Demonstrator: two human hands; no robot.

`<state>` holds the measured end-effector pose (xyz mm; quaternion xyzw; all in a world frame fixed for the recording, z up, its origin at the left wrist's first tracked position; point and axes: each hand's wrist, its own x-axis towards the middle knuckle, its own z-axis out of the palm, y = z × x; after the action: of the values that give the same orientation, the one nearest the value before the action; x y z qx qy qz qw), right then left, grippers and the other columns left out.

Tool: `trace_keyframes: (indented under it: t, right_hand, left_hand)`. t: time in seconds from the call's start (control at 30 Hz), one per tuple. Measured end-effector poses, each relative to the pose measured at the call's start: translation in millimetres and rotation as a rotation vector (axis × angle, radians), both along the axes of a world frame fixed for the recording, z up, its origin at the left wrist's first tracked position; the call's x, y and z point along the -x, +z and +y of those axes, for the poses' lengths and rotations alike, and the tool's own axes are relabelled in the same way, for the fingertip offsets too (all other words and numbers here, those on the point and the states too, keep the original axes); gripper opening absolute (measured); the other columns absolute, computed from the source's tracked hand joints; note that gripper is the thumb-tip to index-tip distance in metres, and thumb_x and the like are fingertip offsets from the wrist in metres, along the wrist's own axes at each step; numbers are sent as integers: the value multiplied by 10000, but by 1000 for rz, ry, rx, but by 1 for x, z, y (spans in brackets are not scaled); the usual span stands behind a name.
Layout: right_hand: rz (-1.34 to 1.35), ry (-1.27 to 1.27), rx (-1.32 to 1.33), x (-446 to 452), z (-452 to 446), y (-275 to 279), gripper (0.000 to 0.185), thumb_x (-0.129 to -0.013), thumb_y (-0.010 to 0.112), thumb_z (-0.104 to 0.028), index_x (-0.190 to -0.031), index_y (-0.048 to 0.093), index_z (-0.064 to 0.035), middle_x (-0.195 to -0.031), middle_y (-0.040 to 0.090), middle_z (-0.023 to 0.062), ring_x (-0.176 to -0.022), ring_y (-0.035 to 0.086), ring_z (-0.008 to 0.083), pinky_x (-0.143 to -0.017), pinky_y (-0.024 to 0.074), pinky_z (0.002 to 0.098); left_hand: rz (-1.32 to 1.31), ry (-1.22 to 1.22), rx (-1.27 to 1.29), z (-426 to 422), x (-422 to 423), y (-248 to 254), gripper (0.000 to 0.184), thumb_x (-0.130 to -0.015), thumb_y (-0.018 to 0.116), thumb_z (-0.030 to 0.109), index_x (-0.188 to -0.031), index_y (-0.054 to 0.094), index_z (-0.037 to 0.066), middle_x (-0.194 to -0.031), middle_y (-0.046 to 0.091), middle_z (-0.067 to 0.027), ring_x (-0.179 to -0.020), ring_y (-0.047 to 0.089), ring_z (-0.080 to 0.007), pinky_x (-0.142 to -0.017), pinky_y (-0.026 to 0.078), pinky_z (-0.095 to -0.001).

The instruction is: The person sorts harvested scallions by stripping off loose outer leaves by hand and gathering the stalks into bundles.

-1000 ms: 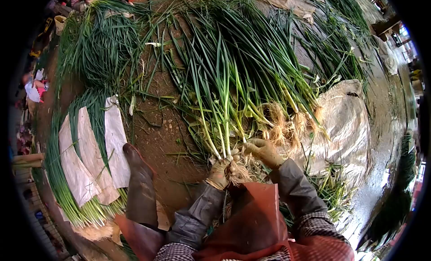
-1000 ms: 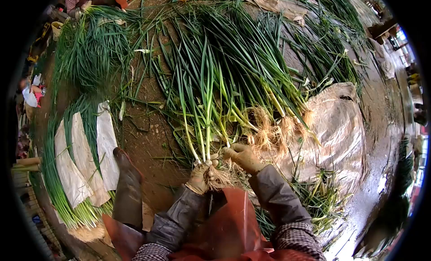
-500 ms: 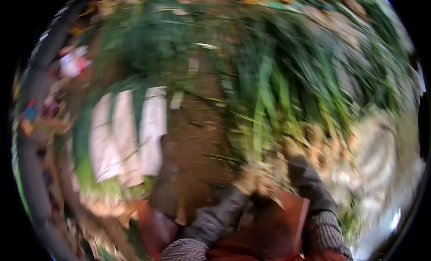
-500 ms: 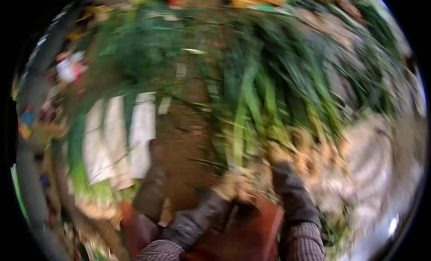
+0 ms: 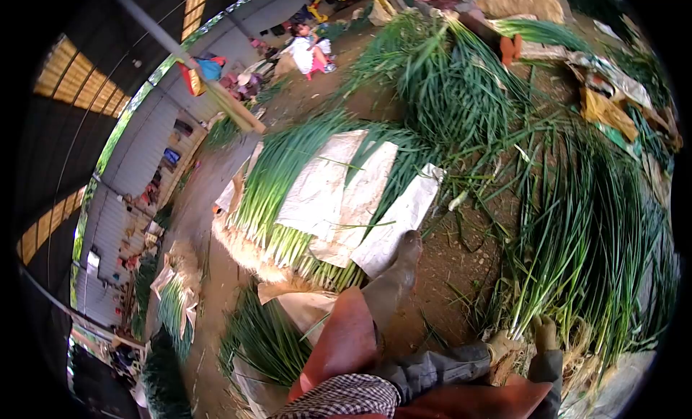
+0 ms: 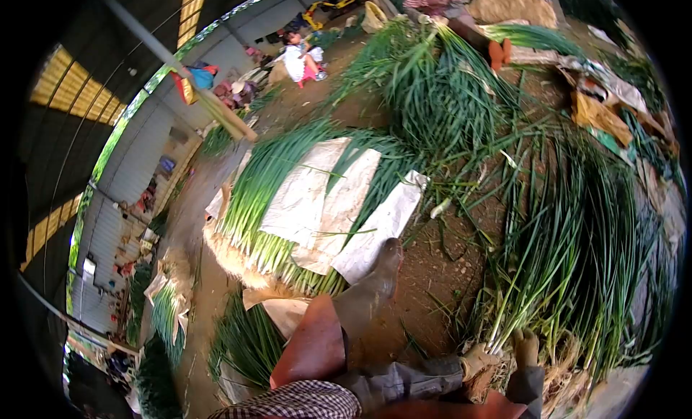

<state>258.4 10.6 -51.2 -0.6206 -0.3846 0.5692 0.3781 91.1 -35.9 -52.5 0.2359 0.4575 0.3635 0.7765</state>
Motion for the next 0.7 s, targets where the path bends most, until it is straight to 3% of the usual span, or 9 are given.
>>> trace_keyframes:
  t: [0.03, 0.1, 0.13, 0.17, 0.2, 0.3, 0.37, 0.6, 0.7]
  right_hand:
    - [-189, 126, -6, 3, -4, 33, 214, -904, 578, -217, -820, 576, -19, -712, 601, 56, -480, 446, 129, -439, 372, 293]
    - [-50, 155, 182, 10, -18, 114, 280, -932, 540, -241, -1051, 593, 7, -815, 616, 89, -642, 537, 142, -564, 449, 289]
    - [-57, 167, 173, 9, -20, 116, 280, -932, 540, -241, -1051, 593, 7, -815, 616, 89, -642, 537, 142, -564, 449, 289]
    - [91, -61, 95, 7, -32, 111, 238, -920, 551, -270, -924, 582, -34, -732, 595, 62, -539, 457, 95, -468, 372, 265]
    - [243, -293, 17, 5, -44, 105, 249, -909, 561, -299, -798, 571, -76, -650, 575, 35, -436, 376, 49, -372, 295, 242]
    - [197, -240, 14, -2, -62, 95, 252, -910, 557, -300, -807, 574, -71, -641, 566, 34, -432, 379, 53, -369, 289, 240]
    - [179, -223, 10, 0, -62, 100, 256, -910, 554, -301, -816, 578, -65, -632, 558, 33, -428, 381, 58, -366, 284, 238]
    - [189, -264, 43, -2, -90, 137, 272, -913, 540, -306, -848, 592, -47, -602, 527, 28, -415, 388, 74, -354, 265, 230]
    - [296, -371, 43, -11, -108, 156, 281, -914, 534, -308, -862, 598, -39, -589, 514, 26, -409, 391, 81, -349, 257, 226]
  left_hand:
    - [9, 25, -11, 2, 2, -9, 254, -779, 692, 36, -1016, 609, -5, -889, 646, -51, -814, 612, -148, -759, 502, -285]
    - [-11, 54, -21, 11, 11, 12, 271, -789, 688, 42, -1038, 593, -12, -918, 645, -60, -847, 614, -162, -744, 511, -309]
    - [-106, 56, -11, 14, 12, 20, 290, -794, 683, 41, -1059, 578, -15, -955, 641, -71, -865, 616, -177, -762, 515, -320]
    - [-200, 54, 4, 14, 15, 38, 309, -798, 677, 40, -1079, 564, -19, -993, 637, -83, -884, 617, -191, -781, 519, -331]
    - [-107, 36, 20, 14, 16, 58, 330, -809, 674, 50, -1104, 545, -22, -1057, 622, -103, -915, 618, -216, -822, 526, -348]
    - [-83, -71, -122, 20, 11, 55, 363, -826, 667, 60, -1142, 510, -24, -1080, 614, -110, -945, 613, -234, -870, 521, -369]
    - [-177, -11, -114, 21, 13, 65, 347, -841, 654, 55, -1148, 508, -16, -1073, 619, -103, -945, 608, -211, -820, 525, -354]
    - [138, -139, -176, 25, 25, 92, 284, -818, 672, 37, -1071, 554, -13, -923, 640, -76, -817, 620, -172, -723, 526, -297]
    - [112, -157, -81, 14, 15, 81, 265, -805, 683, 32, -1039, 569, -16, -865, 643, -66, -769, 625, -165, -701, 527, -285]
